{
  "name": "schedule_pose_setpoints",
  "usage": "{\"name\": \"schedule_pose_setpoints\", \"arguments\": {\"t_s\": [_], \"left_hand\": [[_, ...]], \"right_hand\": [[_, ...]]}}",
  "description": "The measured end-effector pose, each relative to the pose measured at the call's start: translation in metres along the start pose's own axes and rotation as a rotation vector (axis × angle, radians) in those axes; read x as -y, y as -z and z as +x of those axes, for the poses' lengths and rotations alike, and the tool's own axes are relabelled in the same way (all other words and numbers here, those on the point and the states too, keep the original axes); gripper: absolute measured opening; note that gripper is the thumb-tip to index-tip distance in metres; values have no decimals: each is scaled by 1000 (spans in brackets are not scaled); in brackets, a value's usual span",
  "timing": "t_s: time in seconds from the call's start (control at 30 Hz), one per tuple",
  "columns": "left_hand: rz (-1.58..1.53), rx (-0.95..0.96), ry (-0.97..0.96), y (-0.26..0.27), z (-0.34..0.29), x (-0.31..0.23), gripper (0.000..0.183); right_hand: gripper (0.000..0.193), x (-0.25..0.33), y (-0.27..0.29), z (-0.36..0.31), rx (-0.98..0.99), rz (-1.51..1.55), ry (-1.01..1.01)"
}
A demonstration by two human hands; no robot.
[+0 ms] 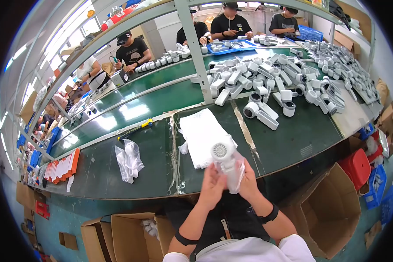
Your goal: The person moves several bagged fans from the table into a box, then individually bags more fans from a pile and sets them on the table. Finally, they gather the newly bagged fans and place them into the box.
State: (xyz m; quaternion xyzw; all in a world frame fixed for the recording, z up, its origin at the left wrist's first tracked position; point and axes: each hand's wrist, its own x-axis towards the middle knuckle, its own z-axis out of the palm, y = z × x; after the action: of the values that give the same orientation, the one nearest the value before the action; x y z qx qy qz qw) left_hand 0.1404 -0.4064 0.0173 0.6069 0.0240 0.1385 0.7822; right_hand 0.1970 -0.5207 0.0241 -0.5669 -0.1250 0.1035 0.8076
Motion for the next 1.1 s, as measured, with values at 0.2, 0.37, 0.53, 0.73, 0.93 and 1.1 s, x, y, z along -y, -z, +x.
{"name": "schedule_pose_setpoints", "arguments": {"t_s": [0.2, 0.37, 0.53, 0.73, 0.93, 1.1], "left_hand": [[-385, -11, 311, 7, -8, -19, 51], [-457, -58, 252, 44, -12, -32, 48], [-346, -358, 50, 93, -27, -44, 33], [313, -998, -216, 205, -58, -109, 30], [800, -1296, -25, 305, -55, -134, 42], [1126, -1194, 12, 349, -30, -82, 52]], "right_hand": [[23, 16, -24, -3, -189, -687, 535], [15, 5, -11, 2, -187, -675, 525], [12, -20, -14, -11, -39, -556, 452], [13, -39, 8, 7, 44, -529, 266], [12, -40, 2, 8, 31, -724, 404], [10, -37, 3, 9, -47, -775, 455]]}}
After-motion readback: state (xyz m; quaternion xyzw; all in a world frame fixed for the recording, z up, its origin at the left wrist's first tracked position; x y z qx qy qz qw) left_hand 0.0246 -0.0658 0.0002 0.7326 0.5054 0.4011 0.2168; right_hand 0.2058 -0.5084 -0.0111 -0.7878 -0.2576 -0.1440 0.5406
